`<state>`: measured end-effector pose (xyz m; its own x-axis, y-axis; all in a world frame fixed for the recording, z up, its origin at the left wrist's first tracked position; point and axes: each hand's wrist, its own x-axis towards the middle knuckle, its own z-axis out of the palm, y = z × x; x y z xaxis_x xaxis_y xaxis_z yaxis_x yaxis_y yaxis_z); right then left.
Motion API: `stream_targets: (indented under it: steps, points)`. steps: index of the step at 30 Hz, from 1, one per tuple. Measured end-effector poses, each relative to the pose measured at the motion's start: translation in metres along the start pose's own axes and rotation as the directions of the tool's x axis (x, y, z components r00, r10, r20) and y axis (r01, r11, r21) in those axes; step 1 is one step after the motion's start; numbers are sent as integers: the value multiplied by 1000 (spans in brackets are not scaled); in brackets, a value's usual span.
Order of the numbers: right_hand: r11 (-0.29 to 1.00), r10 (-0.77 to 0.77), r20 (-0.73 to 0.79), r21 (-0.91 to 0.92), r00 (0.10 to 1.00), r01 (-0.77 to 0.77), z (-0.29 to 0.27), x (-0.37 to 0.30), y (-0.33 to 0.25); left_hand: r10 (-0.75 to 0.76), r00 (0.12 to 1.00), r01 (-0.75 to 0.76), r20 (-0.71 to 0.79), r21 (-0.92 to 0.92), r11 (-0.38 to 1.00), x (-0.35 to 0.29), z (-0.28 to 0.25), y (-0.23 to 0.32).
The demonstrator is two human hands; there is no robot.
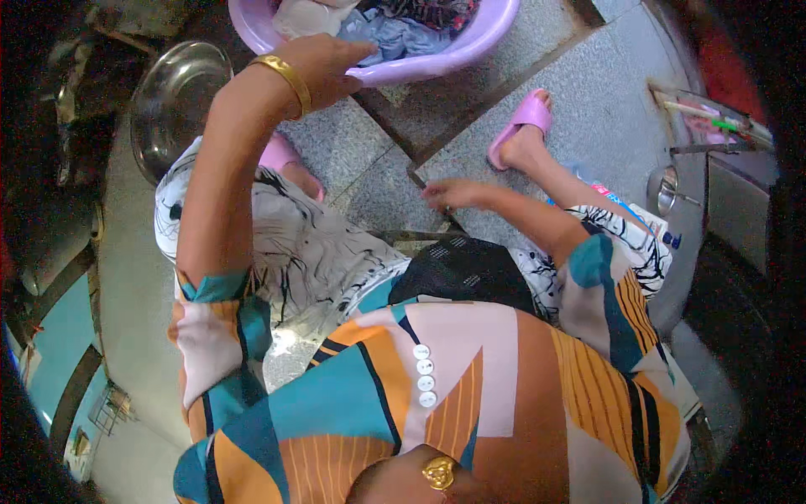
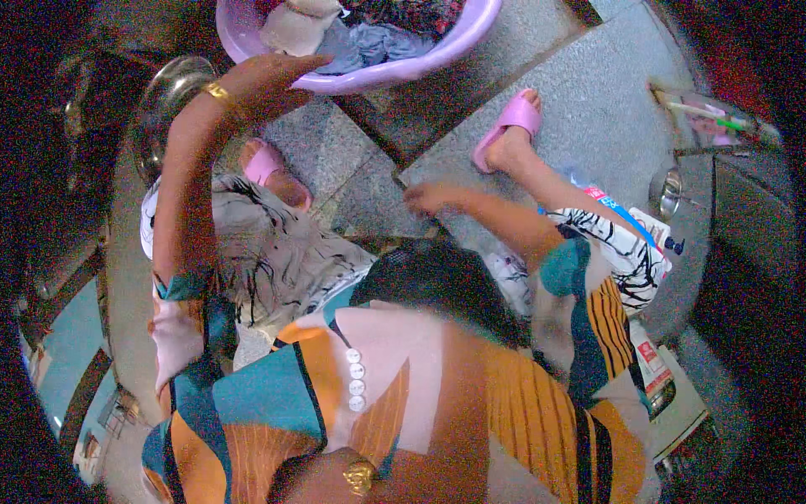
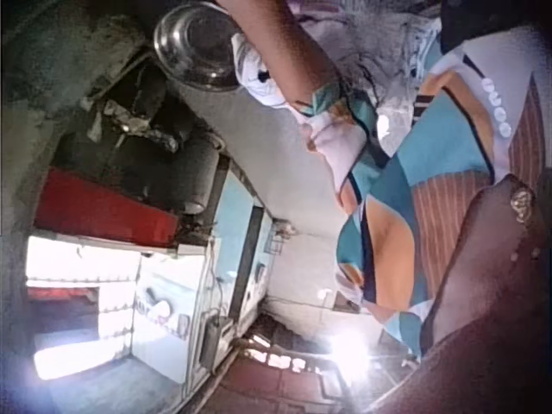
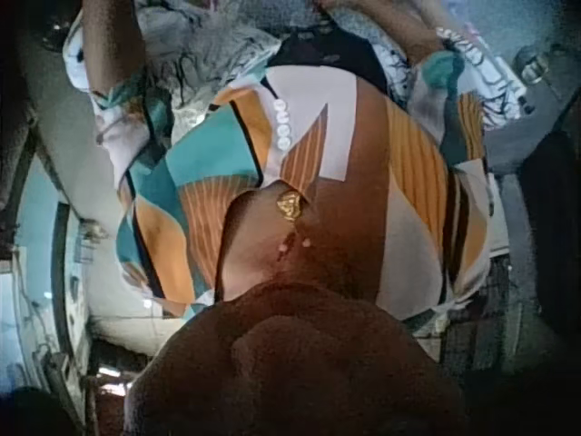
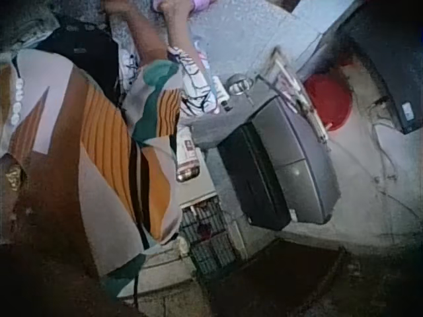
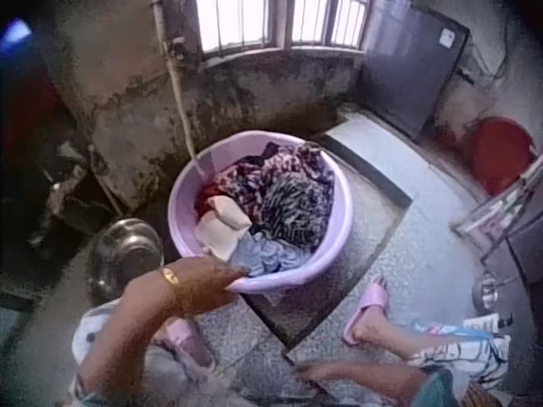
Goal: The person fills a plastic basin with water using a hose, transfers clothes from a metal basin into the water, and washes the clothes by hand.
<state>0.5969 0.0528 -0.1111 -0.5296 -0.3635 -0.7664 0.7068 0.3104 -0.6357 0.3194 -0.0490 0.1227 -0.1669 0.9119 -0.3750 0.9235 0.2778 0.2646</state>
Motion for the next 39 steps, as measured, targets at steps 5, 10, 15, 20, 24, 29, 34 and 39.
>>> stream_targets:
  steps: [5,10,15,20,24,29,34,39]
  points:
    - [766,345,145,-614,927,-190,-43,-15,18,121,915,-181,-384,-123,976,-15,-26,-24]
    - [396,541,29,-891,841,-223,-120,-2,55,-190,950,162,-247,-128,978,-74,-17,-53]
    - [368,656,10,-878,754,-308,-144,-21,69,-243,948,214,-205,-155,964,-43,-6,-69]
    - [462,529,85,-863,844,-203,-88,17,-11,-237,940,235,-245,-38,971,-44,-48,-91]
    - [810,93,306,-576,947,107,9,87,-104,-101,948,70,-303,-114,991,-23,-48,-99]
    - [878,-31,199,-462,980,122,-27,70,-173,-142,809,19,-571,-216,976,2,-44,-102]
    - [670,-509,85,-586,857,456,-145,48,-160,-310,745,-337,-591,-734,590,10,-19,-88]
    - [904,-407,-361,-291,839,313,-144,-52,-247,-560,773,-246,-298,-955,168,-30,-31,-64]
